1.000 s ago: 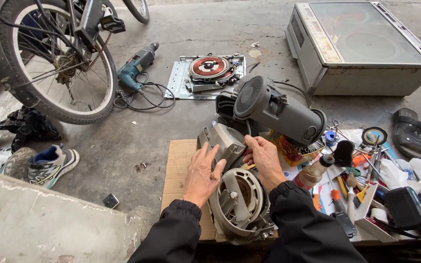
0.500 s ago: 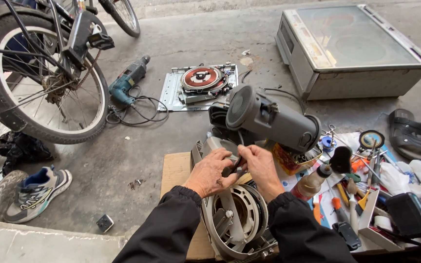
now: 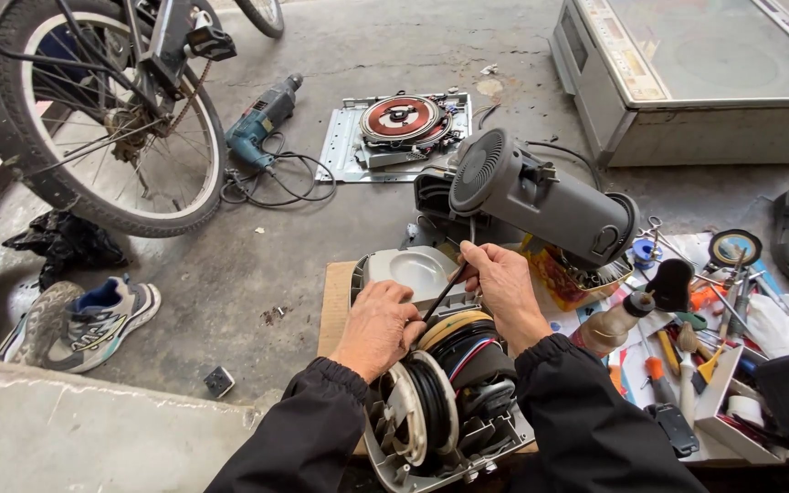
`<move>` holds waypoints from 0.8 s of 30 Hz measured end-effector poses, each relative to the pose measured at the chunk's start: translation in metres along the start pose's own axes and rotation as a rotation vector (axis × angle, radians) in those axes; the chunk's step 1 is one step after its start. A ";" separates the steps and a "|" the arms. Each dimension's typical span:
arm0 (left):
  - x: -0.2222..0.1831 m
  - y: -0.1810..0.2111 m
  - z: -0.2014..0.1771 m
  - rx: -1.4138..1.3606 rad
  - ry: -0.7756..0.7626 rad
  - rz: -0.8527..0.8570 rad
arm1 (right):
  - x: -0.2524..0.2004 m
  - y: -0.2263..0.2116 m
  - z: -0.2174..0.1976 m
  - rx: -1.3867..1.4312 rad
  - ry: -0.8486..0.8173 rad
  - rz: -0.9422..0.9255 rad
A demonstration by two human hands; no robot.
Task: Disassembling a vacuum cleaner to perform maintenance on the motor and internal components.
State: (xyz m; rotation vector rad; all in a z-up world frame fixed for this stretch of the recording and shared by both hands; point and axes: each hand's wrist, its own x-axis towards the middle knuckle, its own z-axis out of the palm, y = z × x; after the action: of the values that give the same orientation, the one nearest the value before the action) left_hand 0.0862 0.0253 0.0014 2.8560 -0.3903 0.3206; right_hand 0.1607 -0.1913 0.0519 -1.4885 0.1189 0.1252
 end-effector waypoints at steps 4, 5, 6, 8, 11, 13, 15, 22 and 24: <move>-0.012 -0.009 -0.001 -0.068 -0.004 0.023 | -0.002 0.014 0.003 0.014 -0.040 0.040; -0.015 -0.009 -0.006 -0.124 -0.017 0.002 | -0.005 0.013 0.005 0.026 -0.042 0.053; -0.019 -0.008 -0.010 -0.179 -0.029 -0.020 | -0.008 0.012 0.007 0.037 -0.044 0.066; -0.021 -0.013 -0.006 -0.222 -0.022 -0.027 | -0.014 0.007 0.010 0.062 -0.087 0.111; -0.022 -0.010 -0.012 -0.331 -0.009 -0.041 | -0.032 0.001 0.019 0.059 -0.177 0.196; -0.023 -0.011 -0.017 -0.396 0.002 -0.052 | -0.042 0.005 0.024 0.032 -0.230 0.233; -0.023 -0.014 -0.021 -0.535 0.065 -0.084 | -0.048 0.012 0.028 -0.050 -0.319 0.294; -0.018 -0.004 -0.035 -0.616 0.106 -0.133 | -0.091 -0.007 0.029 -0.126 -0.535 0.338; -0.012 0.004 -0.038 -0.708 0.043 -0.169 | -0.083 0.024 0.024 -0.199 -0.541 0.246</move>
State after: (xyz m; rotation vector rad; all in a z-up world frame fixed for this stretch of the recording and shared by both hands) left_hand 0.0668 0.0343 0.0355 2.1640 -0.1951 0.1640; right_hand 0.0747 -0.1664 0.0433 -1.5837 -0.1535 0.7496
